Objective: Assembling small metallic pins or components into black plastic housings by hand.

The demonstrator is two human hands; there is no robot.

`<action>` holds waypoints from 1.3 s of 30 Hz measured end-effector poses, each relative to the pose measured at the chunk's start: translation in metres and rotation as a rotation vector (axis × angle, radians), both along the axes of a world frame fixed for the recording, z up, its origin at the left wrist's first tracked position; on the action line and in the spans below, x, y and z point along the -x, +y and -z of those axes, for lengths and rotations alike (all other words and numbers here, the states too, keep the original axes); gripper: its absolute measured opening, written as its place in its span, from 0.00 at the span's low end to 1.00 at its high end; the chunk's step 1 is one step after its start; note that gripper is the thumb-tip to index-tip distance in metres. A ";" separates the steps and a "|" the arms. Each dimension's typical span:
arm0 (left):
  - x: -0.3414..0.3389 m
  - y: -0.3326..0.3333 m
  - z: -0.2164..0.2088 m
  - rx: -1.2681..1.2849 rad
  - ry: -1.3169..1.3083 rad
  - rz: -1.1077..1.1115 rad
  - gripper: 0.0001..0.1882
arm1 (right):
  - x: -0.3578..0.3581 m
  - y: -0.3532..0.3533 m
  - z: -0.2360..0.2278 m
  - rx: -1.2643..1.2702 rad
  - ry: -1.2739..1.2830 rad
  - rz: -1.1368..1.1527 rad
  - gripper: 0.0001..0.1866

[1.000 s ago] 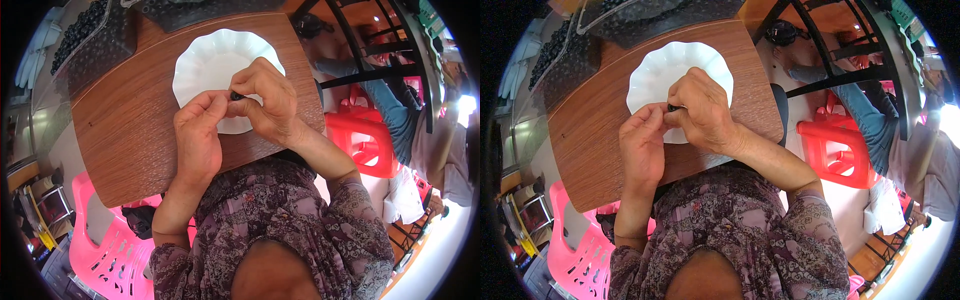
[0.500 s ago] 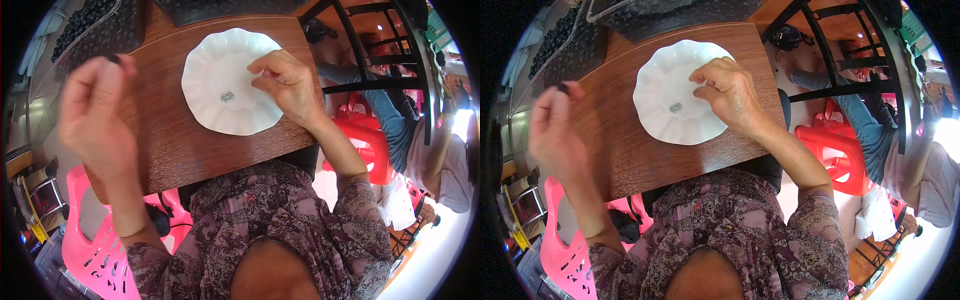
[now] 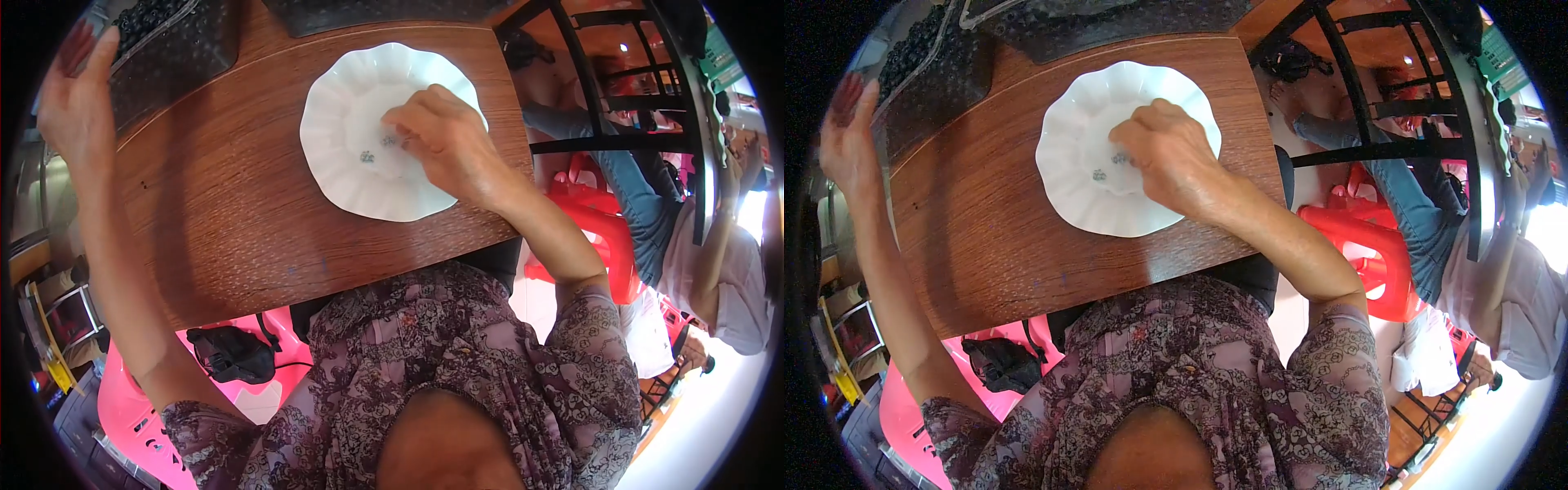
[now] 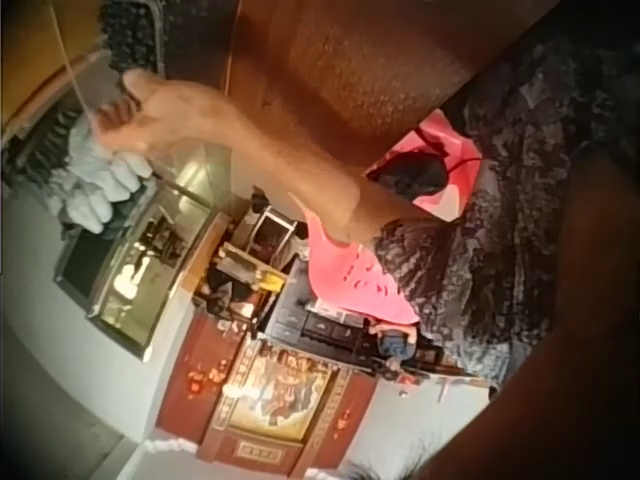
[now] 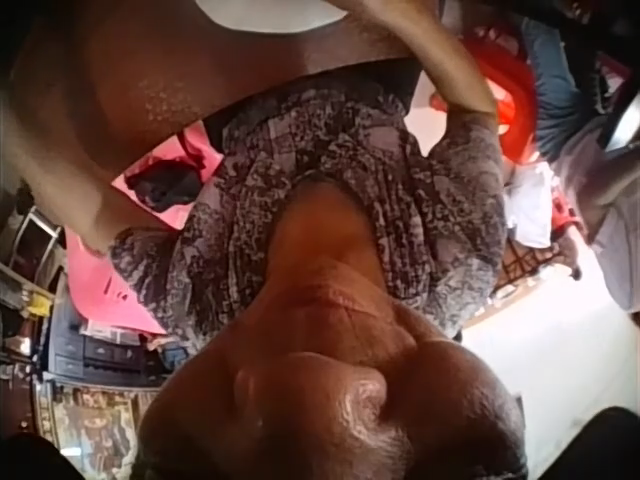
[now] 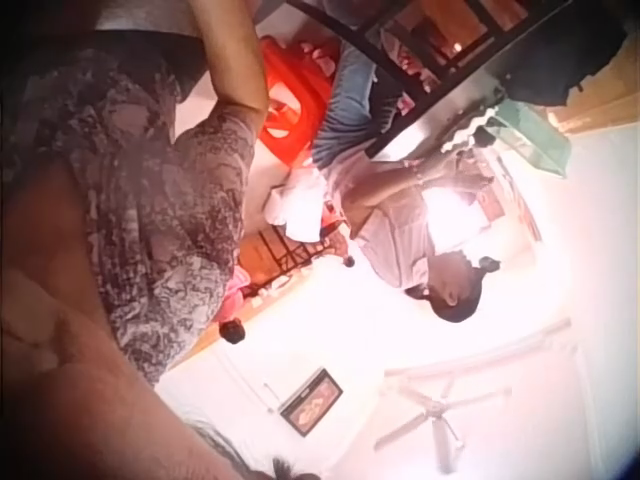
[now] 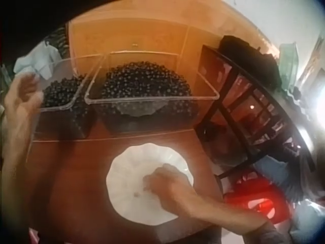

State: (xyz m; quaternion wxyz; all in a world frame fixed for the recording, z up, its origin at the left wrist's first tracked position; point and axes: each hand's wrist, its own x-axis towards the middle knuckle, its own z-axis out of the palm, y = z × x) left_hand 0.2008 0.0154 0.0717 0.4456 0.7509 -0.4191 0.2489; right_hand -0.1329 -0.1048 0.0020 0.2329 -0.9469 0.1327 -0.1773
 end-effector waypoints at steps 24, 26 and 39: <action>0.177 0.002 0.048 -0.340 0.265 0.629 0.07 | 0.002 -0.007 -0.001 -0.031 -0.071 0.098 0.11; 0.178 0.001 0.048 -0.303 0.319 0.610 0.07 | -0.008 -0.007 0.000 0.050 -0.118 -0.002 0.13; 0.191 -0.002 0.063 -0.514 -0.124 0.707 0.04 | 0.009 -0.013 0.002 0.178 -0.059 0.073 0.09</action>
